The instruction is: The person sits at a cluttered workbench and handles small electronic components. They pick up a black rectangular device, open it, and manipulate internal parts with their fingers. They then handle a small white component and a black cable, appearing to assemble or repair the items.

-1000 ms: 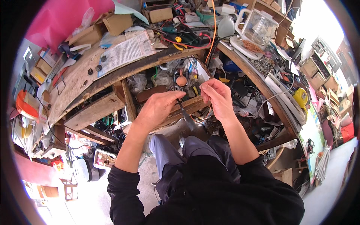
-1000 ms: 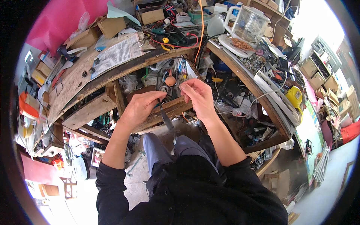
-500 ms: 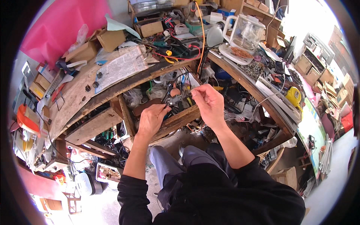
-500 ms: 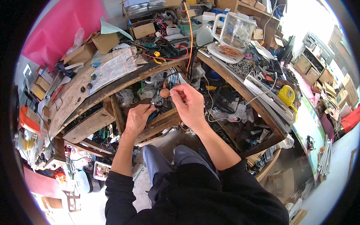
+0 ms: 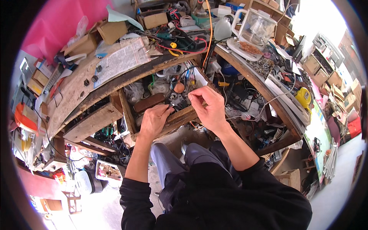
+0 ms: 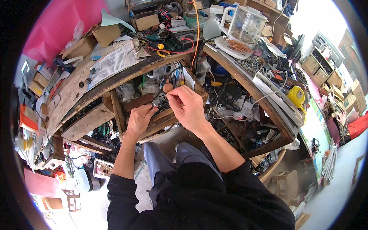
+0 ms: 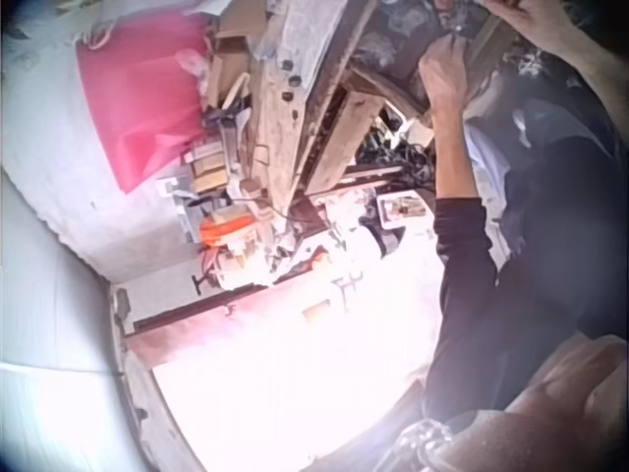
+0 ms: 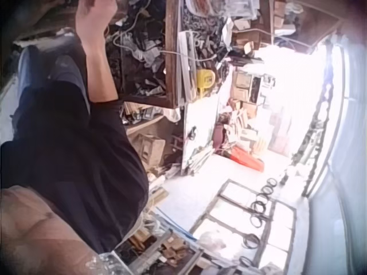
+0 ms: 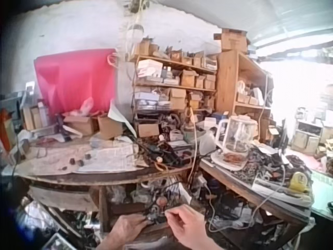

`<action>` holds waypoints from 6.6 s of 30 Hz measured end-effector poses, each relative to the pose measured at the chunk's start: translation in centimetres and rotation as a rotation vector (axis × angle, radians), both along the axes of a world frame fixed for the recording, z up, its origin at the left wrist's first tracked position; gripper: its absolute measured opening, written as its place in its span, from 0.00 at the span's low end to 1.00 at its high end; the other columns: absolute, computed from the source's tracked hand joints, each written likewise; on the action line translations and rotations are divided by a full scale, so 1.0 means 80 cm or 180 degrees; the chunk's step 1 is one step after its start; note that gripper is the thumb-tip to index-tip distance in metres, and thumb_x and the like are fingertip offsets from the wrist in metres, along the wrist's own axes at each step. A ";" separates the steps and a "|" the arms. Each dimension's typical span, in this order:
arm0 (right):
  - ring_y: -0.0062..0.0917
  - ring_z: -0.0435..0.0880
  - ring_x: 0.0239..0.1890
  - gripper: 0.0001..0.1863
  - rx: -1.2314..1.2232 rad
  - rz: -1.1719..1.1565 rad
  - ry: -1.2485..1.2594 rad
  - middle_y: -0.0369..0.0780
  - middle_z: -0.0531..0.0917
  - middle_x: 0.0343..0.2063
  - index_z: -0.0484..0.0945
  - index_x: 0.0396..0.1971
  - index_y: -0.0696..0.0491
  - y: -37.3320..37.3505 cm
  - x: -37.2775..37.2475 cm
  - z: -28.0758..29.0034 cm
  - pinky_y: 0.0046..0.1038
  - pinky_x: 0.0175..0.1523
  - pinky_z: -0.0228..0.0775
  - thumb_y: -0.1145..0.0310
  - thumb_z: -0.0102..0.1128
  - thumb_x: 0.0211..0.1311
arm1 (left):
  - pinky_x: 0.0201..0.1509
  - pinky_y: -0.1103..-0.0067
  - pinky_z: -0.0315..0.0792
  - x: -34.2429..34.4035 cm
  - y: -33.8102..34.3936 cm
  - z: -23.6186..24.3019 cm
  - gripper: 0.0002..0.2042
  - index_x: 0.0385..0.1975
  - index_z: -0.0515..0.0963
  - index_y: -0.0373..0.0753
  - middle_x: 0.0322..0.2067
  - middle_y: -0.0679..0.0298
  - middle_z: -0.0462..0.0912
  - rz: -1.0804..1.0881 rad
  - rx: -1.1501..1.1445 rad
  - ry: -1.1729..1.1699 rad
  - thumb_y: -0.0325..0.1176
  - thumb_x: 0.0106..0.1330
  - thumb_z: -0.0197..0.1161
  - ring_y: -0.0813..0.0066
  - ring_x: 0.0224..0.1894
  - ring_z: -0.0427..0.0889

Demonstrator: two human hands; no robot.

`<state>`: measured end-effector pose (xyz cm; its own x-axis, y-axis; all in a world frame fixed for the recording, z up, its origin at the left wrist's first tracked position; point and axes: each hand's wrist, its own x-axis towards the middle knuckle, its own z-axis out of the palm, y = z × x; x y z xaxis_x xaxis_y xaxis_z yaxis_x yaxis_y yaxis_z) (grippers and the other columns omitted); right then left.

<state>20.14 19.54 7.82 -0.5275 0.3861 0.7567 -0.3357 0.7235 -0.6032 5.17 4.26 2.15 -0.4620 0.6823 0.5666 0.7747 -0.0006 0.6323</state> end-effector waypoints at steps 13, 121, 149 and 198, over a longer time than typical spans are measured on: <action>0.34 0.79 0.23 0.07 0.0376 -0.0105 -0.0064 0.41 0.78 0.25 0.79 0.33 0.56 0.000 -0.004 -0.009 0.30 0.28 0.70 0.81 0.68 0.57 | 0.41 0.67 0.77 0.000 -0.004 0.004 0.09 0.37 0.84 0.30 0.34 0.50 0.86 0.0113 -0.0413 0.0054 0.31 0.66 0.68 0.50 0.36 0.85; 0.23 0.76 0.20 0.05 0.0195 0.0224 -0.0526 0.39 0.81 0.27 0.81 0.33 0.57 -0.039 0.032 -0.010 0.24 0.26 0.67 0.81 0.68 0.57 | 0.66 0.59 0.73 0.058 -0.028 0.010 0.23 0.51 0.84 0.41 0.34 0.59 0.88 0.0148 0.0463 0.0372 0.22 0.51 0.73 0.61 0.38 0.88; 0.21 0.75 0.19 0.05 -0.0043 0.0523 -0.0875 0.38 0.83 0.27 0.84 0.34 0.56 -0.029 0.030 -0.018 0.23 0.25 0.66 0.77 0.71 0.58 | 0.66 0.59 0.73 0.058 -0.034 0.005 0.23 0.50 0.83 0.43 0.35 0.62 0.88 0.0231 0.0295 0.0534 0.23 0.51 0.74 0.64 0.41 0.87; 0.35 0.83 0.31 0.05 0.1740 0.0349 -0.1179 0.38 0.81 0.26 0.79 0.30 0.54 -0.012 0.022 0.011 0.34 0.33 0.75 0.75 0.68 0.55 | 0.74 0.54 0.61 0.063 -0.033 0.014 0.19 0.43 0.85 0.39 0.45 0.63 0.88 0.0403 0.0001 0.0728 0.22 0.48 0.73 0.60 0.58 0.82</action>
<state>21.91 18.60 8.70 -0.8044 -0.0722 0.5896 -0.2660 0.9313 -0.2489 10.19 1.59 3.23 -0.4036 0.6271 0.6663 0.8914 0.1055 0.4407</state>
